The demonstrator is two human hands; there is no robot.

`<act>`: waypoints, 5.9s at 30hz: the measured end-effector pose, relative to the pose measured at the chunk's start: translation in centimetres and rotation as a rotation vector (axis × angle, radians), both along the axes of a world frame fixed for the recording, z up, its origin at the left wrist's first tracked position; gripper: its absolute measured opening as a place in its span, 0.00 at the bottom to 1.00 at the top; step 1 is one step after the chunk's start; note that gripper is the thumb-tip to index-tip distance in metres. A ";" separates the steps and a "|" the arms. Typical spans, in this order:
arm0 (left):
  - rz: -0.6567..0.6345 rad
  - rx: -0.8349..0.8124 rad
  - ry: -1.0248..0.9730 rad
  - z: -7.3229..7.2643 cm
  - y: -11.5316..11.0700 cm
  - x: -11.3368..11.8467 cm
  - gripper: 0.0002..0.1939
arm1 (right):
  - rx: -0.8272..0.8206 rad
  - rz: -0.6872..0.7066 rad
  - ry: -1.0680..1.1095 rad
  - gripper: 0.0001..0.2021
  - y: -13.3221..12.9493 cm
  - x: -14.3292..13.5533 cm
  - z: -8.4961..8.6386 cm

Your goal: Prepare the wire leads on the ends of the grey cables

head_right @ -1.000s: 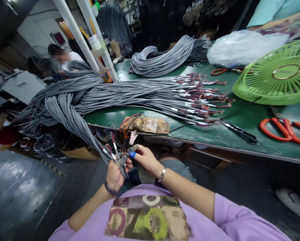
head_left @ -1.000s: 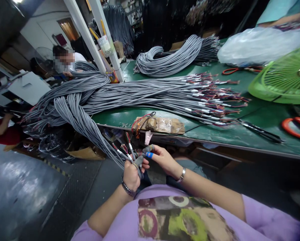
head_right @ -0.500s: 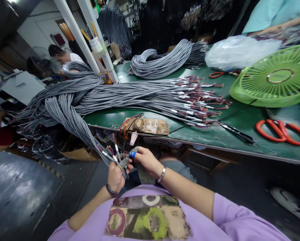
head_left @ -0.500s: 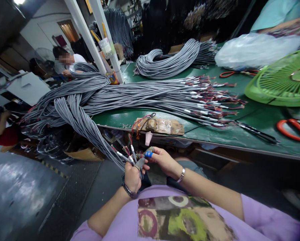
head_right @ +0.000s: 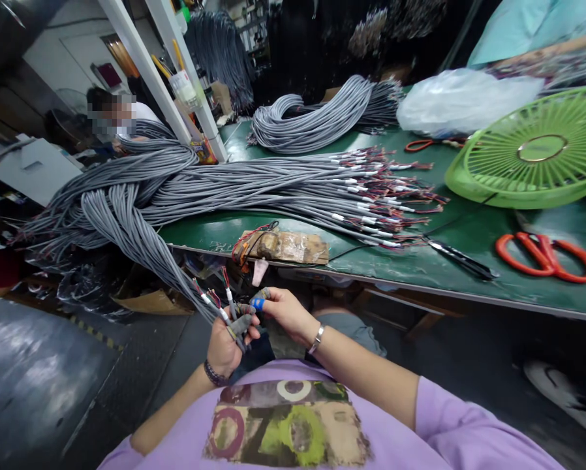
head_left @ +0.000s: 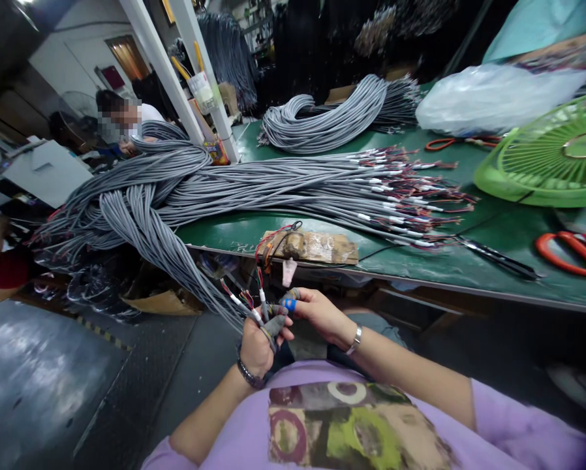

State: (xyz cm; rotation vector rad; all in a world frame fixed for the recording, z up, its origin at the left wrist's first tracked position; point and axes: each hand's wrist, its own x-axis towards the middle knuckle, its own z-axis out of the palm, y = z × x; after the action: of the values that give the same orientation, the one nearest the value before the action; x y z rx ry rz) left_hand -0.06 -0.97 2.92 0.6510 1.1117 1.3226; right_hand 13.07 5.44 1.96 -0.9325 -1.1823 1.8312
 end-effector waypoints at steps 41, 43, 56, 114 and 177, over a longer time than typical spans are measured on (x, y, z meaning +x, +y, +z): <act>0.122 -0.001 -0.060 -1.1 0.8 0.2 0.13 | 0.328 -0.191 -0.155 0.13 -1.2 0.2 -0.7; 0.083 0.008 -0.096 -1.1 0.7 0.1 0.13 | 0.165 -0.155 -0.085 0.14 -1.1 -0.1 -0.8; 0.125 0.170 -0.163 0.4 1.5 0.4 0.10 | -0.432 0.000 0.286 0.21 2.5 0.7 0.1; 0.151 0.148 -0.062 -0.7 1.4 1.4 0.12 | -0.550 -0.191 0.338 0.20 2.8 -0.2 0.9; -0.204 -0.073 0.236 -1.6 0.4 -1.2 0.18 | 0.189 0.170 -0.238 0.19 -1.9 1.0 -1.3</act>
State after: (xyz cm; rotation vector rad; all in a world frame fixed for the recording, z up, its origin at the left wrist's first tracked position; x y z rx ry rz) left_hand -1.26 -0.55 1.32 0.8585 1.2414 1.0450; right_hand 14.03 3.57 0.70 -0.9855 -1.5951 1.7345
